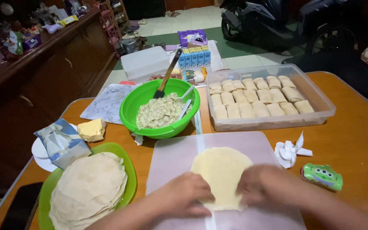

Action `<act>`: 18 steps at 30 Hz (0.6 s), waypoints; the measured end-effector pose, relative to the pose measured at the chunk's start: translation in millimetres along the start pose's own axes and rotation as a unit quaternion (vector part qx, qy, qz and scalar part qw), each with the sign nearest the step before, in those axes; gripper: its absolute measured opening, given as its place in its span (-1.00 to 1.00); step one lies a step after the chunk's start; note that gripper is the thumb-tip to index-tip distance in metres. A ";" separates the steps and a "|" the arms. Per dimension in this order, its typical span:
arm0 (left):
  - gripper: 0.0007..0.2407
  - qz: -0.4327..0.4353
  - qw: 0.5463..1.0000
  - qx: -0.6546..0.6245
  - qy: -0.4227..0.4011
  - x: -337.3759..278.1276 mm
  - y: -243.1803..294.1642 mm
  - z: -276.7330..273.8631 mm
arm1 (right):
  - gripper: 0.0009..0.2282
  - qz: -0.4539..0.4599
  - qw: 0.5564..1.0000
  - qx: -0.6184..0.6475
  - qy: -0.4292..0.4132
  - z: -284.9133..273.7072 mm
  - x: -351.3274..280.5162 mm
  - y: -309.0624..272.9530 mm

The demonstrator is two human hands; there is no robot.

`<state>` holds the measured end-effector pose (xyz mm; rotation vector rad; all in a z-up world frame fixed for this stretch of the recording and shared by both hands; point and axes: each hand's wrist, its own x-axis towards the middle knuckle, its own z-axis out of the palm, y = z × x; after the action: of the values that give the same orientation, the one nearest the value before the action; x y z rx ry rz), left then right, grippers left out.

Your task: The person scoops filling onto pastry wrappers and folds or rolls them into shape.

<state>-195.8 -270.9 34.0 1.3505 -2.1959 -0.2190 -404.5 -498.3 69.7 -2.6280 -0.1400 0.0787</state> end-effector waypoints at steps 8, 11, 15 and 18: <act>-0.80 -0.020 0.998 0.038 0.043 -10.1 7.5 37.8 | -0.72 -0.035 0.997 -0.056 0.038 44.2 -3.2 -17.5; -0.88 -0.009 0.996 0.081 0.047 -9.9 7.5 42.7 | -0.78 -0.083 0.992 -0.064 0.067 55.7 -4.1 -8.7; -0.92 -0.011 0.994 0.100 0.051 -9.7 8.0 44.8 | -0.87 -0.123 0.982 -0.092 0.107 73.2 -2.8 5.3; -0.82 -0.024 0.994 0.051 0.089 1.1 25.5 28.0 | -0.90 -0.081 0.985 -0.033 0.149 64.5 -2.8 -7.7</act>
<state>-230.8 -263.5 21.4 1.4208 -2.0521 -0.0025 -413.2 -460.8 17.3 -2.6472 -0.2540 -0.3778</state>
